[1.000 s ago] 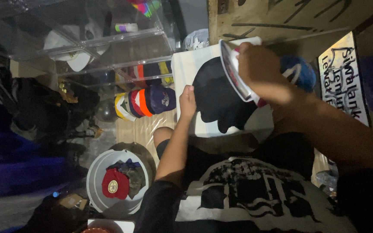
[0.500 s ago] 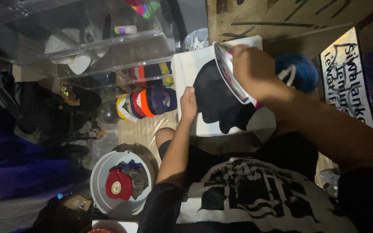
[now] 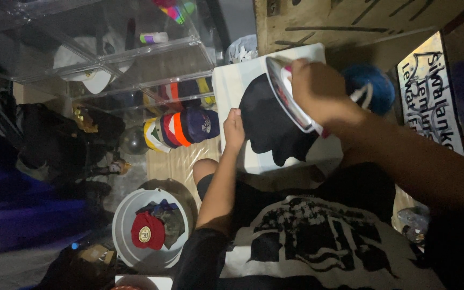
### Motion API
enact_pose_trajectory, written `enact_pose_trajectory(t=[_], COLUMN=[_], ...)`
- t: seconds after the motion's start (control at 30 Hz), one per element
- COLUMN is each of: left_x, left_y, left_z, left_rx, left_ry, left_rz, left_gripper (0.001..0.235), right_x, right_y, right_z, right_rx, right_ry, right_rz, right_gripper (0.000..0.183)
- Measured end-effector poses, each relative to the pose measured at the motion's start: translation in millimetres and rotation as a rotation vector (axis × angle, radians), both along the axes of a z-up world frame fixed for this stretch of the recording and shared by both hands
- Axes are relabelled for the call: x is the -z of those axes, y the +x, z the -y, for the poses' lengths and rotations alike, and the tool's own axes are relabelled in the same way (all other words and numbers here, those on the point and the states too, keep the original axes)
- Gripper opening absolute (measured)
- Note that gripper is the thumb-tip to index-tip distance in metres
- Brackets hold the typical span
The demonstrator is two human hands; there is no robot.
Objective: The person irons a black piece of clothing on a small white board. They then dip the clothing into a blue bucket of water, wring it out, and place it back on the board to iron again.
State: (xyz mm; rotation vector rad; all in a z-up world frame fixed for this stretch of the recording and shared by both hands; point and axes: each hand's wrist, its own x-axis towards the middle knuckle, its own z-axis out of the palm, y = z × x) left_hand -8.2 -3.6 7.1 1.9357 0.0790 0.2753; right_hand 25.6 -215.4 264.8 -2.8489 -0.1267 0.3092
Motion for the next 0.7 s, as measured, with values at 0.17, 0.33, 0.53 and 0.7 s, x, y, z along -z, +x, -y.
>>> enact_pose_trajectory(t=[0.17,0.33,0.53,0.7], left_x=[-0.1,-4.9,-1.5,2.5], left_y=[1.9,1.4,-1.2,2.4], left_z=[-1.0,-1.3,-1.1,-3.6], left_rx=[0.012,0.025,0.026,0.036], left_ry=[0.005,0.028,0.071,0.085], left_rz=[-0.001,0.043,0.067,0.030], left_gripper=[0.034,0.036,0.033,0.036], right_x=[59.0,35.4,52.6,35.7], right_y=[-12.9,23.9,27.9,27.3], right_z=[33.9,13.8,8.8,10.0], right_rx=[-0.319,-0.126,-0.216,-0.211], right_ry=[-0.491,-0.031,-0.015,-0.063], right_rz=[0.456,0.247,0.266,0.215], right_gripper=[0.040,0.030,0.021,0.027])
